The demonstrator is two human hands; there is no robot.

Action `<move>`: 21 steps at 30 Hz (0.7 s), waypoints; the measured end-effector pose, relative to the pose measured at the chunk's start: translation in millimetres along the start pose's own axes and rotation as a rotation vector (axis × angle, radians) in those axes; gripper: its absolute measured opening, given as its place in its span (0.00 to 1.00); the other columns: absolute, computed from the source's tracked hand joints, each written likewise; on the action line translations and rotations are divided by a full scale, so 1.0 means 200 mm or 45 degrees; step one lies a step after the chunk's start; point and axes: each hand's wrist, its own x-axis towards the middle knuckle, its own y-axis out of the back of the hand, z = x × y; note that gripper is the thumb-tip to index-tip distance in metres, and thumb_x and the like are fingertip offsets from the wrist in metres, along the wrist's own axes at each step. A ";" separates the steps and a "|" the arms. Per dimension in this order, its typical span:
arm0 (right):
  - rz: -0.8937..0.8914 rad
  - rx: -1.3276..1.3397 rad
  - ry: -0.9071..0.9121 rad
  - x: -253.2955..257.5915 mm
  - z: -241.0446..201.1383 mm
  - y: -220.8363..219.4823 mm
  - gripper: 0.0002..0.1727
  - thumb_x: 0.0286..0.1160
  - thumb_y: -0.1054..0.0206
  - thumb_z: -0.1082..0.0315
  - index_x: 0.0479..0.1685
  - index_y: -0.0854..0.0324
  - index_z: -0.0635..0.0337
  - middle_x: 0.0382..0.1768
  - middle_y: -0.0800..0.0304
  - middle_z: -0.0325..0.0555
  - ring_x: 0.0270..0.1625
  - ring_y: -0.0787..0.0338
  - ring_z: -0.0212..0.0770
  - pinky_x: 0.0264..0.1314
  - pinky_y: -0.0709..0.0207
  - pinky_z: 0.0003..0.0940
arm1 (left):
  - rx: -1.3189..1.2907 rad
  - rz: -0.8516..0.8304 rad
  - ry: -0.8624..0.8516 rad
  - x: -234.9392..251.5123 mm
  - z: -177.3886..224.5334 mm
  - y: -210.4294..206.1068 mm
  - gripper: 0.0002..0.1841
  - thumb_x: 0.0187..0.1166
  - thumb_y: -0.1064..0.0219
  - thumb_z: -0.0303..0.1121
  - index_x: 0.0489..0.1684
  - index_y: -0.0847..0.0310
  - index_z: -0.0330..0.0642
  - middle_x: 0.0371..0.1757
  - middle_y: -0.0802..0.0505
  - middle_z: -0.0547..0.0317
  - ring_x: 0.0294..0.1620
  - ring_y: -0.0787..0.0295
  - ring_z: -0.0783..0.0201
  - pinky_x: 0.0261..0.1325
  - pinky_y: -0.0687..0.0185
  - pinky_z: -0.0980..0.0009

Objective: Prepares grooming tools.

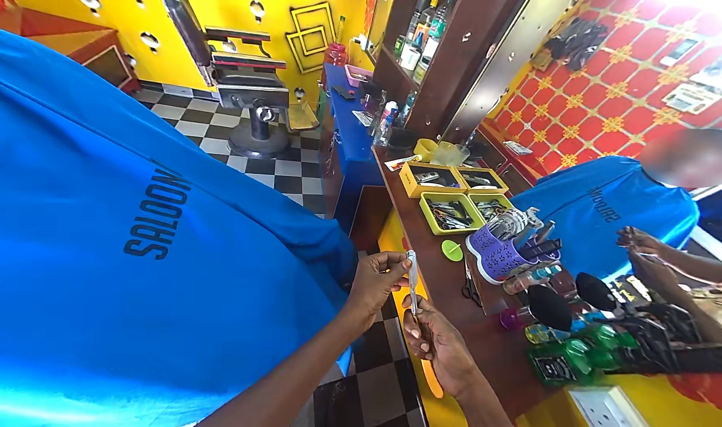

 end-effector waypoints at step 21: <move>0.106 0.123 -0.127 -0.06 0.04 -0.01 0.20 0.93 0.63 0.53 0.36 0.30 0.48 0.18 0.34 0.28 0.12 0.39 0.20 0.13 0.45 0.13 | 0.041 -0.091 -0.012 -0.05 -0.06 -0.02 0.08 0.78 0.27 0.27 0.48 0.12 0.32 0.37 0.06 0.49 0.33 0.07 0.62 0.41 0.09 0.71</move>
